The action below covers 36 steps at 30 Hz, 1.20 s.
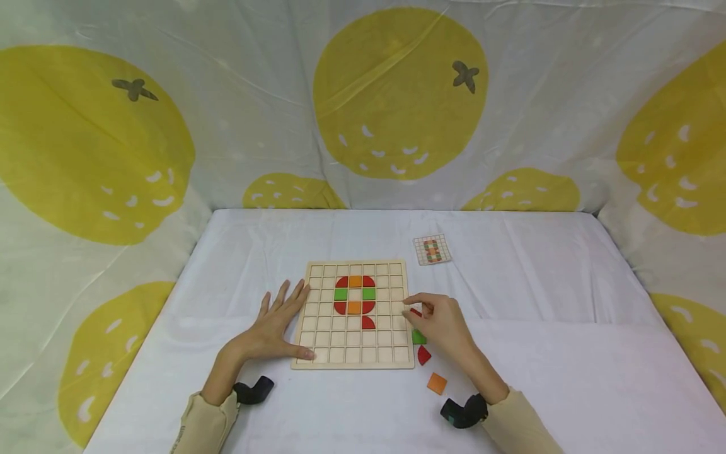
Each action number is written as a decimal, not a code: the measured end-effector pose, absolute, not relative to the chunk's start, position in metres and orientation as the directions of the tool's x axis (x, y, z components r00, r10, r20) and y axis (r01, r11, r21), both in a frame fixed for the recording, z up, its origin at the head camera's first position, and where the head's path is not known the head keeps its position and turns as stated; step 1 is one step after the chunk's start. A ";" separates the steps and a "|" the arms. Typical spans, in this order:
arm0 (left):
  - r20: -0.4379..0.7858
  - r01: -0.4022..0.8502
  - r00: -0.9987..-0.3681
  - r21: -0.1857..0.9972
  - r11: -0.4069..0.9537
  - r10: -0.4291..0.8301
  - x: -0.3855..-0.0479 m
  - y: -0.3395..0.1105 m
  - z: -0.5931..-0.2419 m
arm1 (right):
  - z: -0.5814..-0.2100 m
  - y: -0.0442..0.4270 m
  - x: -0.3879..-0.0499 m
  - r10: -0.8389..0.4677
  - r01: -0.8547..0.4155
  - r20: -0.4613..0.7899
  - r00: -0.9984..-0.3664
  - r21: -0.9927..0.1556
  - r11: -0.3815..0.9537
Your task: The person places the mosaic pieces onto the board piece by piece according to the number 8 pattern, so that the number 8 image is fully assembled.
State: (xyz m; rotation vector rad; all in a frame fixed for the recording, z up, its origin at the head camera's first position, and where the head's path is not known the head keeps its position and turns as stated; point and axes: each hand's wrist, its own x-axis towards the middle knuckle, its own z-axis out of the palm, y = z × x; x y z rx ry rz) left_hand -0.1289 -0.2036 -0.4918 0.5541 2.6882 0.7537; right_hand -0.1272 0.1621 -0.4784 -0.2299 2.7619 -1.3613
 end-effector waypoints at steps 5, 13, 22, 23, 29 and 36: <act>-0.180 0.279 -0.883 0.539 0.795 0.433 -0.129 -0.204 -0.493 | -0.480 0.196 -0.122 -0.086 -0.098 0.055 -0.995 -0.748 0.656; -0.179 0.282 -0.882 0.539 0.794 0.435 -0.129 -0.204 -0.493 | -0.490 0.225 -0.111 -0.002 -0.017 0.022 -1.000 -0.711 0.703; -0.177 0.275 -0.886 0.542 0.794 0.429 -0.128 -0.204 -0.492 | -0.493 0.231 -0.100 -0.083 0.045 -0.131 -0.988 -0.758 0.651; -0.178 0.274 -0.886 0.543 0.794 0.427 -0.128 -0.204 -0.492 | -0.494 0.231 -0.099 -0.088 0.039 -0.126 -0.988 -0.757 0.652; -0.184 0.267 -0.887 0.543 0.796 0.423 -0.128 -0.204 -0.493 | -0.495 0.233 -0.098 -0.072 0.024 -0.099 -0.993 -0.734 0.679; -0.175 0.281 -0.888 0.528 0.802 0.426 -0.129 -0.204 -0.493 | -0.497 0.235 -0.099 -0.046 0.041 -0.098 -0.994 -0.736 0.676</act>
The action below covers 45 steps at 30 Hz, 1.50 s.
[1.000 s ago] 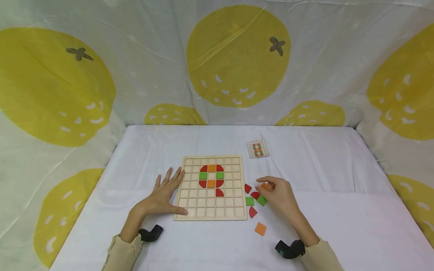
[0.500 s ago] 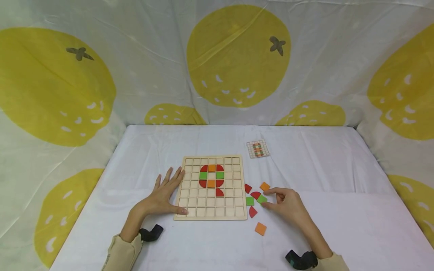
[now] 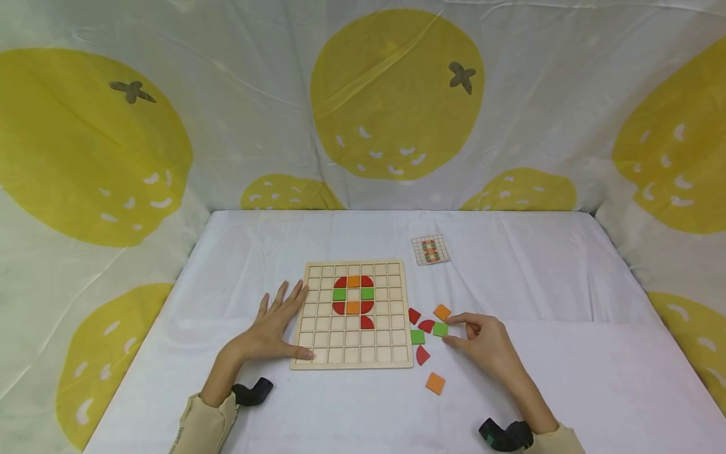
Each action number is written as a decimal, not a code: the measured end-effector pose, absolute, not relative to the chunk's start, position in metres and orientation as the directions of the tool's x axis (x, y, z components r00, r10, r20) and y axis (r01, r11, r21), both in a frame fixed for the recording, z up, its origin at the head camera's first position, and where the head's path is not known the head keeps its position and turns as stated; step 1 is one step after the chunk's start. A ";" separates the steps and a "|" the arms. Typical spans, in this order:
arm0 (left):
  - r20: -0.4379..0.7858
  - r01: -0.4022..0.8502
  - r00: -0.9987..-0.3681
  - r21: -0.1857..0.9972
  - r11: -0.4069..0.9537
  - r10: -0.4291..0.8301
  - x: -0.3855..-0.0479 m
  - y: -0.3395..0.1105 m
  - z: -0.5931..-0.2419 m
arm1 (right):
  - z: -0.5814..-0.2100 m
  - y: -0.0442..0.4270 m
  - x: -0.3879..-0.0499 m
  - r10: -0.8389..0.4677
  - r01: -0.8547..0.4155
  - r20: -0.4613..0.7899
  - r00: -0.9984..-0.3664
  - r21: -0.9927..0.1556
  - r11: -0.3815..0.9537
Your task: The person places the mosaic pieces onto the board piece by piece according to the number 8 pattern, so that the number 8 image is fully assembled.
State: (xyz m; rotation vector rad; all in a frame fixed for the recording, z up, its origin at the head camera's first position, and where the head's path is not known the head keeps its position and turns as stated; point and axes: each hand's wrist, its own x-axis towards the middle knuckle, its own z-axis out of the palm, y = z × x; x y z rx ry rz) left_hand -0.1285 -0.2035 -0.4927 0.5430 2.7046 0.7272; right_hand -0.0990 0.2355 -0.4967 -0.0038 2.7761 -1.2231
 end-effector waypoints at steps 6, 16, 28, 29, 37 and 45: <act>-0.167 0.281 -0.891 0.529 0.801 0.422 -0.128 -0.204 -0.493 | -0.498 0.236 -0.100 -0.053 0.045 -0.107 -0.993 -0.746 0.664; -0.170 0.283 -0.888 0.531 0.799 0.427 -0.129 -0.205 -0.495 | -0.497 0.229 -0.101 -0.051 -0.004 -0.039 -0.998 -0.749 0.662; -0.168 0.282 -0.887 0.541 0.792 0.430 -0.128 -0.204 -0.495 | -0.493 0.169 -0.108 -0.273 -0.121 -0.038 -0.961 -0.833 0.541; -0.168 0.280 -0.887 0.544 0.791 0.429 -0.128 -0.204 -0.495 | -0.492 0.164 -0.107 -0.287 -0.120 -0.048 -0.957 -0.834 0.538; -0.169 0.286 -0.886 0.535 0.795 0.432 -0.129 -0.203 -0.493 | -0.494 0.138 -0.109 -0.360 -0.174 -0.034 -0.932 -0.831 0.528; -0.167 0.283 -0.886 0.547 0.788 0.433 -0.129 -0.203 -0.493 | -0.496 0.131 -0.108 -0.370 -0.183 -0.037 -0.928 -0.820 0.543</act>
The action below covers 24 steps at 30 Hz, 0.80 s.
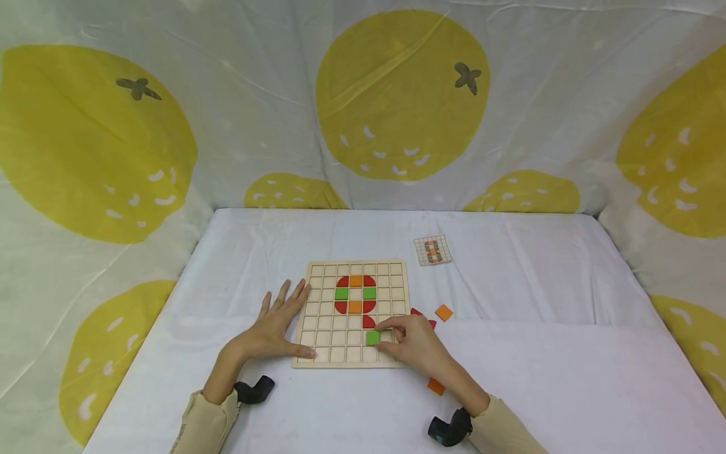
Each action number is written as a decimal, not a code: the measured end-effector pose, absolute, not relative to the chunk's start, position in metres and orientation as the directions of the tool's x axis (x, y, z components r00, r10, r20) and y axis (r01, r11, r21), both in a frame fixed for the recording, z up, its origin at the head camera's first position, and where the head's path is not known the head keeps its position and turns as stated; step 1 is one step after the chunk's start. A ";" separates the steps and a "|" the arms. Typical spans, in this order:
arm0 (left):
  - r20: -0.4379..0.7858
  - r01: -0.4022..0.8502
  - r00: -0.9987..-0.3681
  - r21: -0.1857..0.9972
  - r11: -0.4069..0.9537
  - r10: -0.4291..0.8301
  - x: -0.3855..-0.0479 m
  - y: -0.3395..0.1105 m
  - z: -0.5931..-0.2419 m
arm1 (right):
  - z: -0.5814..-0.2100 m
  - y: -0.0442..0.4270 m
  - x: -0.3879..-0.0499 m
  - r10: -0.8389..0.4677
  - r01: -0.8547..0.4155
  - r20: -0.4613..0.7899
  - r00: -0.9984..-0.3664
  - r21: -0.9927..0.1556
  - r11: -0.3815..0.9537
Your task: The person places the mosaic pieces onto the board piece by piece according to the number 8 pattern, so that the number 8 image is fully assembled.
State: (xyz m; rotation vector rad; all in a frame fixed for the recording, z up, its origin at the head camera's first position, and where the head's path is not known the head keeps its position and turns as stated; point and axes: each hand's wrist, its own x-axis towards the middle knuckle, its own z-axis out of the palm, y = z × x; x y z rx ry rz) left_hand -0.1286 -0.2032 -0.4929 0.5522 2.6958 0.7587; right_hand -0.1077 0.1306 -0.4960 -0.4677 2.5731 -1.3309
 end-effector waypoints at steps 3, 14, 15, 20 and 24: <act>-0.166 0.289 -0.885 0.538 0.792 0.436 -0.129 -0.203 -0.493 | -0.497 0.130 -0.107 -0.365 -0.179 -0.035 -0.930 -0.825 0.536; -0.159 0.291 -0.885 0.545 0.786 0.437 -0.127 -0.203 -0.491 | -0.498 0.127 -0.107 -0.364 -0.203 0.004 -0.931 -0.835 0.511; -0.157 0.293 -0.885 0.544 0.787 0.438 -0.127 -0.203 -0.491 | -0.498 0.127 -0.107 -0.360 -0.204 0.007 -0.933 -0.834 0.512; -0.154 0.294 -0.885 0.546 0.785 0.439 -0.128 -0.203 -0.491 | -0.498 0.128 -0.108 -0.338 -0.199 0.015 -0.941 -0.832 0.518; -0.156 0.293 -0.885 0.545 0.786 0.438 -0.128 -0.203 -0.491 | -0.500 0.128 -0.108 -0.333 -0.198 0.018 -0.943 -0.835 0.514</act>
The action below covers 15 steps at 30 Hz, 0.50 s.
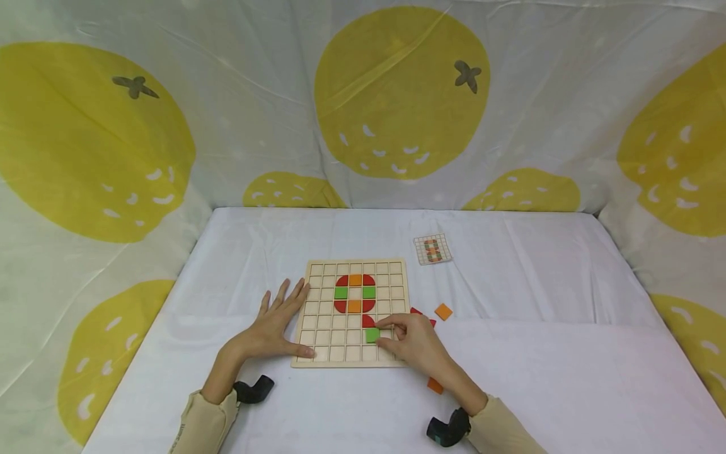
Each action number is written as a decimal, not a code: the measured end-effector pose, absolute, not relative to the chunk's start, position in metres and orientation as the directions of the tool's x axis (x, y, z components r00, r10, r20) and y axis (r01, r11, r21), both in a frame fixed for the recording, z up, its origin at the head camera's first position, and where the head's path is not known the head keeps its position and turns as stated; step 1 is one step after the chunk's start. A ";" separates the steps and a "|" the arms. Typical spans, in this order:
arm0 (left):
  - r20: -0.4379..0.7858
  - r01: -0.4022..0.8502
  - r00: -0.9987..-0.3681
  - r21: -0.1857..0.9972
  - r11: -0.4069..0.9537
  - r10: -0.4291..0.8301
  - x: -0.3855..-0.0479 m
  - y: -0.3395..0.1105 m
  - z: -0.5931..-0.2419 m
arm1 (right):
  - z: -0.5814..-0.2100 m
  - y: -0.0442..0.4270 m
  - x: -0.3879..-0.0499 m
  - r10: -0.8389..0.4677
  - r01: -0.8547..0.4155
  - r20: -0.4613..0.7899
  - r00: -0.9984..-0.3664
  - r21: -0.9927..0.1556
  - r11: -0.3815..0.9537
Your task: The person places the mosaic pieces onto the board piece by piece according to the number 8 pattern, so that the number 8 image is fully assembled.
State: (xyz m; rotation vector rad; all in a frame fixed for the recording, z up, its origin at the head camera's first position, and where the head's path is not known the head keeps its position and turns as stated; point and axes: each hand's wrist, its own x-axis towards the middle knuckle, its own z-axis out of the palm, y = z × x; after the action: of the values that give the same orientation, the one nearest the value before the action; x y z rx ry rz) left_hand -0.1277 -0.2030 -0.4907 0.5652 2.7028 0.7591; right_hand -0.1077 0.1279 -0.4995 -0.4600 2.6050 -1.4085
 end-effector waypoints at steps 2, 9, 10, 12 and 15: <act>-0.158 0.292 -0.885 0.543 0.787 0.437 -0.128 -0.203 -0.491 | -0.501 0.128 -0.107 -0.337 -0.195 0.016 -0.941 -0.842 0.503; -0.159 0.289 -0.886 0.543 0.788 0.435 -0.127 -0.203 -0.492 | -0.503 0.127 -0.107 -0.339 -0.202 0.026 -0.941 -0.844 0.497; -0.160 0.289 -0.886 0.542 0.789 0.435 -0.128 -0.203 -0.492 | -0.503 0.126 -0.107 -0.335 -0.202 0.027 -0.942 -0.842 0.501; -0.161 0.288 -0.886 0.541 0.790 0.434 -0.128 -0.203 -0.492 | -0.503 0.126 -0.107 -0.329 -0.202 0.030 -0.944 -0.840 0.504; -0.166 0.287 -0.886 0.540 0.792 0.433 -0.128 -0.203 -0.492 | -0.504 0.125 -0.106 -0.322 -0.192 0.024 -0.947 -0.842 0.504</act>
State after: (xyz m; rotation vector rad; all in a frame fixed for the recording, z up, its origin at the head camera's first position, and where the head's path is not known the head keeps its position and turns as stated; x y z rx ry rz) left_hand -0.1277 -0.2034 -0.4919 0.5551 2.7011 0.7480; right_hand -0.1064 0.1251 -0.5036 -0.4478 2.6041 -1.4326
